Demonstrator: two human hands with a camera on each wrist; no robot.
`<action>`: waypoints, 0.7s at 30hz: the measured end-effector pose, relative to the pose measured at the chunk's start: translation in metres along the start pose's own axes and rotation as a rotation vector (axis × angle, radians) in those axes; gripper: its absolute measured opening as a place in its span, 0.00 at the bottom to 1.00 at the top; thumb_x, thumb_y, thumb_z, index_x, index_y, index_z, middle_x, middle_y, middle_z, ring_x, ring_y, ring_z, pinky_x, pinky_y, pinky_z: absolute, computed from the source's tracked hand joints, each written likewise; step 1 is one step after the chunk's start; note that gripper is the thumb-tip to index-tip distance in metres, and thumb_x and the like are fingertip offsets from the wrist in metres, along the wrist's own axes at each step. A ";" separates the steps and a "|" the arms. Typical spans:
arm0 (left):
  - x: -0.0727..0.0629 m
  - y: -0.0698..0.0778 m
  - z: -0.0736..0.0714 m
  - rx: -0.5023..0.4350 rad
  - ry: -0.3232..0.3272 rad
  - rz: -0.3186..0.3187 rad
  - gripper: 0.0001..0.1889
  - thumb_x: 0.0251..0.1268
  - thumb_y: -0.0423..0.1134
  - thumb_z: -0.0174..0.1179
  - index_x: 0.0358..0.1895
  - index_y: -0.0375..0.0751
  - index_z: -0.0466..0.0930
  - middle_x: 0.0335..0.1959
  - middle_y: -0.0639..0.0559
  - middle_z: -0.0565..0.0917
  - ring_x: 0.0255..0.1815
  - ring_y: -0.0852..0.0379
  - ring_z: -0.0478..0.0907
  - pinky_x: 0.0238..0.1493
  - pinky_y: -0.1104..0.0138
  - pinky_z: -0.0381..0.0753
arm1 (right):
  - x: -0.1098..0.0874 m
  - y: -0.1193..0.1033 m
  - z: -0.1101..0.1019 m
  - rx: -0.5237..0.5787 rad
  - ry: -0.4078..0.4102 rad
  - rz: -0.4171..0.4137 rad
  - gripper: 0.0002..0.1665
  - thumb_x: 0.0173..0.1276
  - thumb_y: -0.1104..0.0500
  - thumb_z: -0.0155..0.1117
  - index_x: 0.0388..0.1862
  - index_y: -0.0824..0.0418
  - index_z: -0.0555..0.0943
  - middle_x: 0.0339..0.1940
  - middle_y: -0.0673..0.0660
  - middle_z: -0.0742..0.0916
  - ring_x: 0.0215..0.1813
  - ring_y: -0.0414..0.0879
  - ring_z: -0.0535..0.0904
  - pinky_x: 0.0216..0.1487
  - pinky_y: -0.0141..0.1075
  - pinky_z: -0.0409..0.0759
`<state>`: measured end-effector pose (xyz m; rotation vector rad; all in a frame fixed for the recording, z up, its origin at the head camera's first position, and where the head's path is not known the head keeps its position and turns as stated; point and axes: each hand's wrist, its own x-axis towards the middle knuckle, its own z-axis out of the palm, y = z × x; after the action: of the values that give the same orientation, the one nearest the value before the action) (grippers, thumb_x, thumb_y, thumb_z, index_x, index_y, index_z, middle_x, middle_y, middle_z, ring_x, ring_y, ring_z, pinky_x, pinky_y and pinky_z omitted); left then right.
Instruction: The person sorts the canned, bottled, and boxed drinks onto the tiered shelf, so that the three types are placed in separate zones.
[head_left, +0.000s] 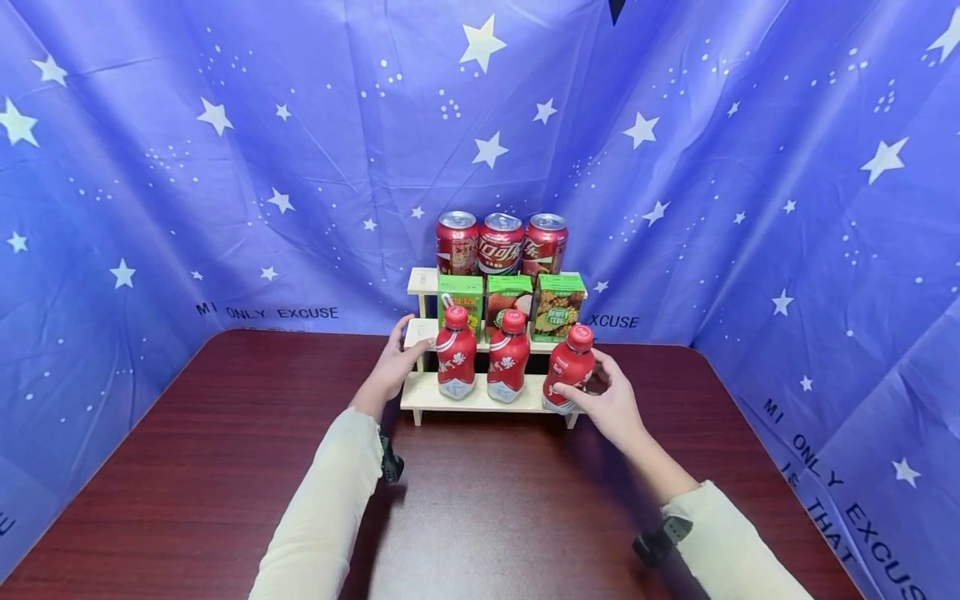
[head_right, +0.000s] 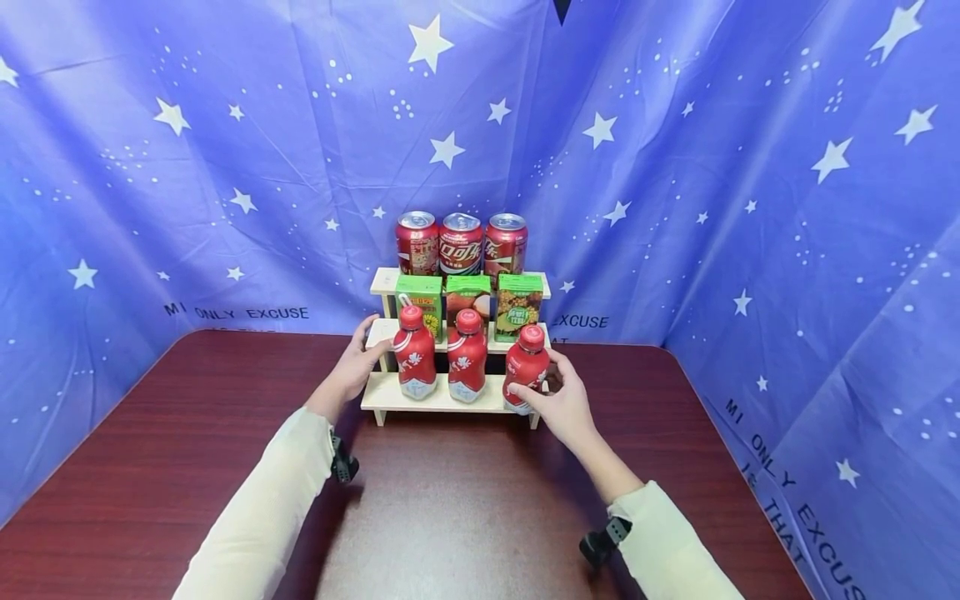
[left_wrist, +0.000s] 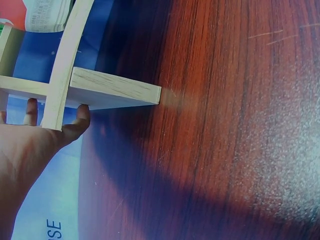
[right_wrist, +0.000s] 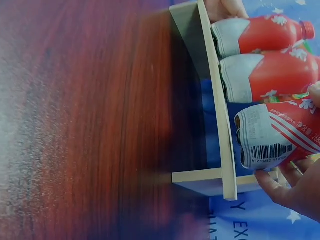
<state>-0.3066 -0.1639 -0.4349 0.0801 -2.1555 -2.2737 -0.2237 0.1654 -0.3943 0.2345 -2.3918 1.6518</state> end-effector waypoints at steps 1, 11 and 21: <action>0.000 0.000 0.000 0.005 -0.001 -0.001 0.38 0.64 0.36 0.57 0.73 0.53 0.46 0.62 0.38 0.66 0.58 0.47 0.68 0.67 0.56 0.62 | 0.001 0.001 0.000 0.002 0.006 0.013 0.41 0.50 0.61 0.75 0.63 0.60 0.68 0.52 0.63 0.81 0.42 0.30 0.76 0.48 0.30 0.78; 0.001 0.002 0.000 0.003 -0.005 -0.004 0.38 0.65 0.36 0.56 0.73 0.54 0.46 0.61 0.39 0.67 0.58 0.48 0.68 0.66 0.58 0.63 | 0.020 0.011 0.011 0.020 0.031 0.053 0.40 0.52 0.59 0.74 0.64 0.61 0.68 0.51 0.63 0.81 0.41 0.33 0.74 0.47 0.28 0.74; -0.001 0.004 -0.001 0.005 0.009 -0.012 0.38 0.65 0.36 0.57 0.73 0.56 0.46 0.65 0.40 0.65 0.64 0.45 0.65 0.69 0.56 0.59 | 0.029 0.010 0.016 0.021 0.013 0.039 0.41 0.52 0.60 0.74 0.64 0.61 0.67 0.50 0.64 0.81 0.44 0.40 0.76 0.53 0.41 0.76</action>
<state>-0.3057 -0.1648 -0.4312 0.1030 -2.1626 -2.2697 -0.2558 0.1534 -0.4005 0.1810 -2.3852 1.6901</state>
